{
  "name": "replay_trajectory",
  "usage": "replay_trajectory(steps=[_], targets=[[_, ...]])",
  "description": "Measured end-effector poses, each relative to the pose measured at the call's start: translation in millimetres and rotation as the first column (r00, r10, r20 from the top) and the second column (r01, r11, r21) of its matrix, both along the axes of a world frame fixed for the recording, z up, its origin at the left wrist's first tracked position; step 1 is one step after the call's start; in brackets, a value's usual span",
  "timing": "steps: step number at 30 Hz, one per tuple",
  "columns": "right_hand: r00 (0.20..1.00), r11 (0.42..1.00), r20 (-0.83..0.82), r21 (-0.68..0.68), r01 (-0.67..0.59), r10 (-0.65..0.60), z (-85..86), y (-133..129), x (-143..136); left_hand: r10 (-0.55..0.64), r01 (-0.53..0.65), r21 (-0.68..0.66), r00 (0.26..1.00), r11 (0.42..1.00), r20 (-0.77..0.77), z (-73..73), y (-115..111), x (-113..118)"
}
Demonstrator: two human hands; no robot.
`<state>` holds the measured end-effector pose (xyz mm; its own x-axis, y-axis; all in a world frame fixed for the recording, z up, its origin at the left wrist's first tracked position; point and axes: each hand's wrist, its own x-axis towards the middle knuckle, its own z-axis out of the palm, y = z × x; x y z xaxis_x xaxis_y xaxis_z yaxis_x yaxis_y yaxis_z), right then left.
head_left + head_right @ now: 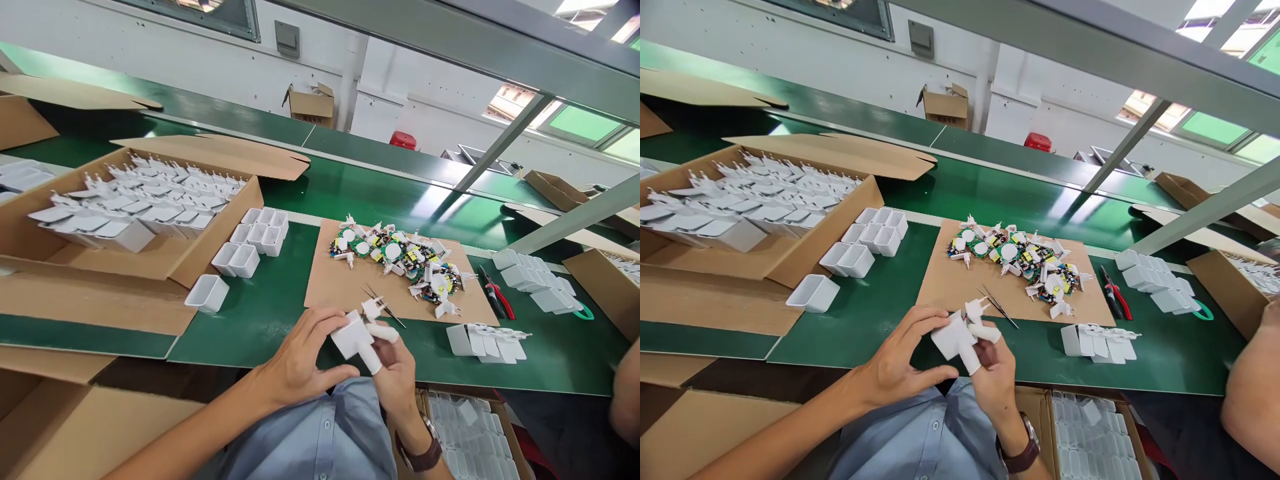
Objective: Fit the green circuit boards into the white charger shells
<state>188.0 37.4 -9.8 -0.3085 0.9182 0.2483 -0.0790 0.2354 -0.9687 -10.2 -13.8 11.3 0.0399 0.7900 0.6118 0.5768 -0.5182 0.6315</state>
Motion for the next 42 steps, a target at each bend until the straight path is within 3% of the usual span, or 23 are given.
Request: replay_trajectory(steps=[2,4,6,15,18,20,21,23,26,28,30,42], targets=[[0.969,0.921,0.219,0.389,0.019,-0.113,1.8,5,8,0.019,-0.018,-0.060,1.000,0.998,0.009,-4.5,0,-4],[0.913,0.801,0.364,0.594,-0.073,-0.187,2.9,10,13,0.037,-0.033,-0.112,0.999,0.993,0.030,-8.2,-1,-7],[0.878,0.754,0.430,0.643,-0.136,-0.209,3.8,14,15,0.041,-0.035,-0.146,0.998,0.989,0.042,-10.8,0,-9],[0.884,0.797,0.441,0.585,-0.152,-0.155,3.4,12,16,0.074,-0.060,-0.177,0.995,0.982,0.070,-17.2,-1,-9],[0.917,0.890,0.390,0.443,-0.106,-0.085,-2.3,11,15,0.093,-0.080,-0.159,0.992,0.984,0.079,-16.8,-2,-7],[0.976,0.988,0.214,0.157,-0.010,-0.024,-3.9,10,12,0.091,-0.082,-0.138,0.994,0.987,0.064,-15.6,-2,-2],[0.996,0.999,0.083,-0.041,0.017,-0.014,-3.6,9,10,0.081,-0.074,-0.122,0.995,0.990,0.054,-14.6,-2,1],[0.985,0.907,-0.167,-0.419,-0.033,-0.041,-1.2,6,3,0.043,-0.039,-0.085,0.998,0.996,0.043,-11.6,0,8],[0.931,0.708,-0.351,-0.684,-0.178,-0.105,4.8,-1,-8,0.012,-0.012,0.000,0.999,1.000,0.043,-5.6,3,16],[0.913,0.637,-0.384,-0.740,-0.216,-0.137,8.9,-4,-14,0.019,-0.020,0.034,0.999,0.999,0.037,-2.4,5,18],[0.904,0.611,-0.401,-0.756,-0.233,-0.151,12.0,-6,-18,0.028,-0.029,0.045,0.999,0.999,0.029,-0.3,5,18],[0.915,0.619,-0.397,-0.736,-0.274,-0.067,16.5,-7,-23,0.056,-0.052,0.110,0.998,0.993,-0.029,6.2,7,15]])
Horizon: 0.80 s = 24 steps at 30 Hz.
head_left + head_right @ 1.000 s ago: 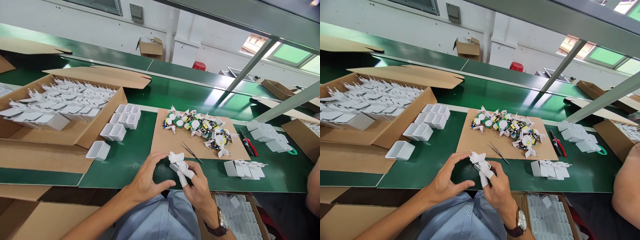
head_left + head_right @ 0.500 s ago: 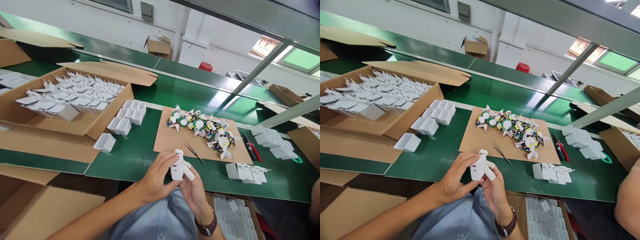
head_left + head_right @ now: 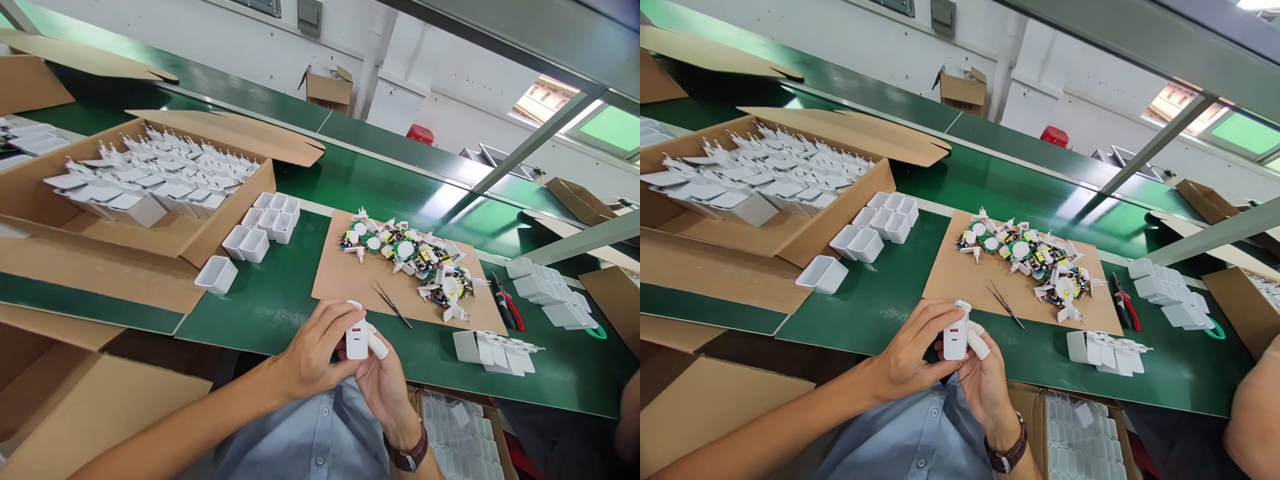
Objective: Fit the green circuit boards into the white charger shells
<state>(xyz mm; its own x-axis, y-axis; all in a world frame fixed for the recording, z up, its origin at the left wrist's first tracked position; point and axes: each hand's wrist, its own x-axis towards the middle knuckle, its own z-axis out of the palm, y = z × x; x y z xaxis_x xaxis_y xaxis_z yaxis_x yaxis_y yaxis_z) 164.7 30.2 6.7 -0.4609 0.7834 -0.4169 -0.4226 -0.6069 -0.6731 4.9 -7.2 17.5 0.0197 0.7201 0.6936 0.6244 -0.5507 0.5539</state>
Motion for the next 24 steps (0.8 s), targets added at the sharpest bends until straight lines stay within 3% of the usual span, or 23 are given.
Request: replay_trajectory(steps=[5,8,10,12,14,16,20,24], targets=[[0.992,0.992,0.092,0.079,-0.094,0.086,-3.0,2,4,-0.002,0.002,-0.029,1.000,1.000,-0.003,1.3,-1,-5],[0.947,0.941,0.305,0.279,-0.193,0.104,-8.7,8,16,-0.065,0.069,-0.109,0.997,0.992,0.044,4.2,-4,-13],[0.881,0.828,0.466,0.524,-0.198,-0.084,-10.3,14,25,-0.098,0.112,-0.162,0.991,0.980,0.093,8.7,-7,-19],[0.813,0.639,0.501,0.736,-0.221,-0.295,-8.1,20,33,-0.126,0.155,-0.206,0.981,0.966,0.146,15.0,-10,-26],[0.805,0.487,0.494,0.819,-0.305,-0.327,-2.2,26,37,-0.171,0.222,-0.248,0.962,0.943,0.212,21.9,-12,-31],[0.830,0.416,0.504,0.825,-0.383,-0.236,6.0,31,38,-0.226,0.313,-0.285,0.927,0.906,0.299,27.8,-13,-36],[0.846,0.392,0.511,0.817,-0.423,-0.153,23.1,30,32,-0.292,0.434,-0.352,0.874,0.829,0.389,33.3,-15,-48],[0.815,0.422,0.558,0.784,-0.455,-0.158,36.5,21,20,-0.291,0.321,-0.447,0.947,0.835,0.136,32.6,-14,-55]])
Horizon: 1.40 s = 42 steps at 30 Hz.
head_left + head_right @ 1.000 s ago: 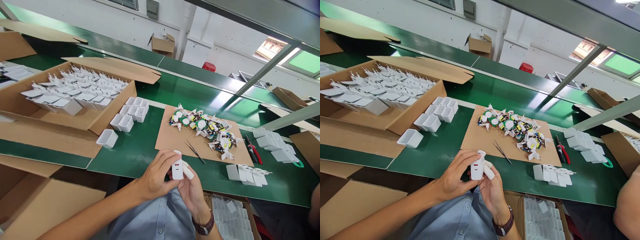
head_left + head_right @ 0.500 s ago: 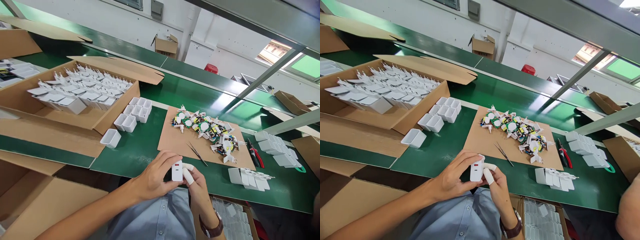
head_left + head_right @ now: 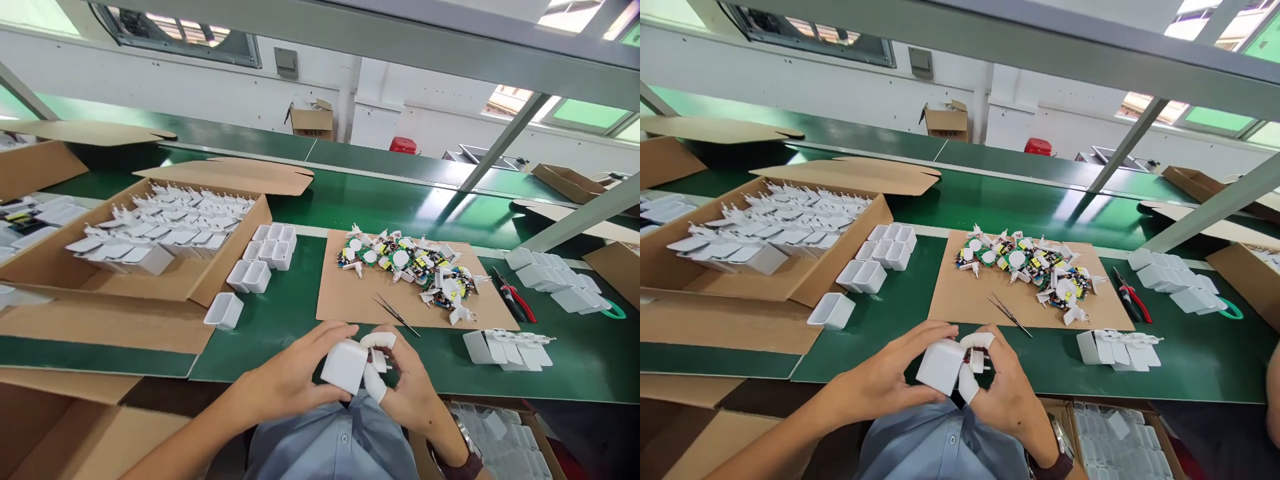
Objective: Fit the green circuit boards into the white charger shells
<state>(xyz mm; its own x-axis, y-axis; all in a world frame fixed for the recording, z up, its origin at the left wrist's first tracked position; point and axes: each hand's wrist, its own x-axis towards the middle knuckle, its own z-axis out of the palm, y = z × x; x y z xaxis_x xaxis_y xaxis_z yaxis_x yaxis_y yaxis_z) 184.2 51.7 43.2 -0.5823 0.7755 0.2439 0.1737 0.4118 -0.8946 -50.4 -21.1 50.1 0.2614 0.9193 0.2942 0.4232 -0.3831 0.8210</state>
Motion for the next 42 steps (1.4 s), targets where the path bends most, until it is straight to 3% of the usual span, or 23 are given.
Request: replay_trajectory(steps=[3,6,9,12,15,17,20,22,24,26,28,29,31,32,35,38,40,42], targets=[[0.996,1.000,0.089,0.020,0.009,-0.011,3.4,-3,-7,-0.030,0.036,0.048,0.993,0.998,-0.119,-0.7,4,-3],[0.984,0.986,0.167,0.164,0.032,-0.059,0.7,2,-2,-0.046,0.058,0.060,0.981,0.996,-0.188,-2.9,9,-16],[0.964,0.962,0.177,0.226,0.156,-0.198,-2.5,14,13,0.096,-0.081,0.069,0.959,0.994,-0.268,-11.1,13,-46],[0.944,0.949,0.102,0.053,0.310,-0.314,-2.9,26,26,0.199,-0.180,0.084,0.894,0.980,-0.402,-24.2,15,-73],[0.943,0.916,-0.016,-0.240,0.320,-0.334,-3.9,30,22,0.262,-0.192,0.194,0.847,0.962,-0.463,-34.4,12,-70],[0.942,0.872,-0.121,-0.429,0.235,-0.313,-7.0,27,10,0.277,-0.215,0.196,0.884,0.957,-0.377,-37.1,8,-50],[0.917,0.789,-0.276,-0.611,0.065,-0.289,-15.0,14,-16,0.157,-0.153,0.051,0.985,0.987,-0.071,-38.3,5,-10],[0.900,0.727,-0.338,-0.686,-0.035,-0.276,-19.9,5,-28,0.089,-0.089,-0.007,0.982,0.996,0.165,-38.6,4,12],[0.903,0.712,-0.368,-0.694,-0.108,-0.222,-22.7,1,-32,0.080,-0.076,-0.025,0.942,0.997,0.327,-36.8,4,23],[0.934,0.810,-0.330,-0.580,-0.086,-0.137,-24.3,6,-23,0.095,-0.093,-0.024,0.906,0.995,0.412,-31.4,3,25],[0.976,0.951,-0.159,-0.295,0.098,-0.150,-28.1,20,-6,0.122,-0.131,-0.008,0.897,0.991,0.425,-23.5,2,21],[0.974,0.970,-0.043,-0.109,0.215,-0.221,-31.8,28,5,0.146,-0.163,0.008,0.902,0.987,0.406,-19.5,1,18],[0.902,0.907,0.151,0.199,0.373,-0.404,-42.6,46,25,0.218,-0.244,0.046,0.924,0.969,0.315,-13.2,1,12],[0.868,0.878,0.205,0.269,0.395,-0.453,-48.9,53,34,0.258,-0.283,0.066,0.932,0.957,0.254,-11.3,1,10],[0.852,0.876,0.255,0.297,0.381,-0.457,-62.9,65,47,0.324,-0.330,0.111,0.943,0.937,0.071,-10.6,3,10],[0.900,0.912,0.181,0.188,0.364,-0.397,-58.1,61,47,0.331,-0.320,0.168,0.943,0.932,-0.039,-12.2,6,12],[0.929,0.927,0.015,-0.056,0.370,-0.370,-44.0,52,43,0.327,-0.302,0.215,0.941,0.929,-0.090,-11.9,7,15],[0.902,0.895,-0.188,-0.308,0.322,-0.389,-25.9,41,39,0.304,-0.266,0.249,0.945,0.931,-0.125,-9.9,9,17]])
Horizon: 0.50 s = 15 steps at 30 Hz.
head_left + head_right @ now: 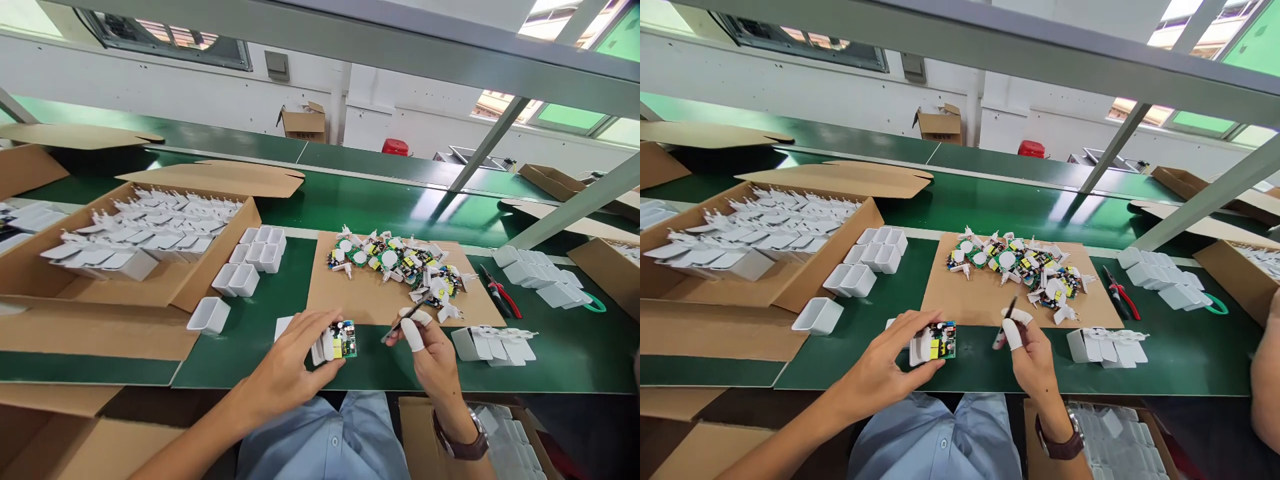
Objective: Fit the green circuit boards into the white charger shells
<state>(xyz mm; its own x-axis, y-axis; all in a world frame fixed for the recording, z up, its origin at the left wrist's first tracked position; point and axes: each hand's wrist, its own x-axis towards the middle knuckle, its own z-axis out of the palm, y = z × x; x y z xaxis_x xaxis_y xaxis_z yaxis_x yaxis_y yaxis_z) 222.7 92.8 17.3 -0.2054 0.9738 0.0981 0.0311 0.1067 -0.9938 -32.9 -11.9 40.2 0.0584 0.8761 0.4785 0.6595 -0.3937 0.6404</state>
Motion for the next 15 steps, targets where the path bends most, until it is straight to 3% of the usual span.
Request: replay_trajectory(steps=[3,6,10,15], targets=[[0.977,0.996,-0.212,-0.073,-0.046,0.029,24.1,-17,-5,-0.053,0.054,0.042,0.999,0.998,-0.011,4.4,3,4],[0.966,0.995,-0.241,-0.011,-0.099,0.093,36.7,-30,-8,-0.082,0.083,0.059,0.997,0.995,-0.009,8.0,4,8],[0.968,0.987,-0.216,0.121,-0.106,0.131,39.7,-38,-9,-0.096,0.096,0.051,0.995,0.994,-0.014,10.6,4,10],[0.958,0.974,-0.180,0.078,-0.210,0.221,38.8,-37,-1,-0.111,0.113,0.056,0.993,0.992,-0.037,13.1,2,10]])
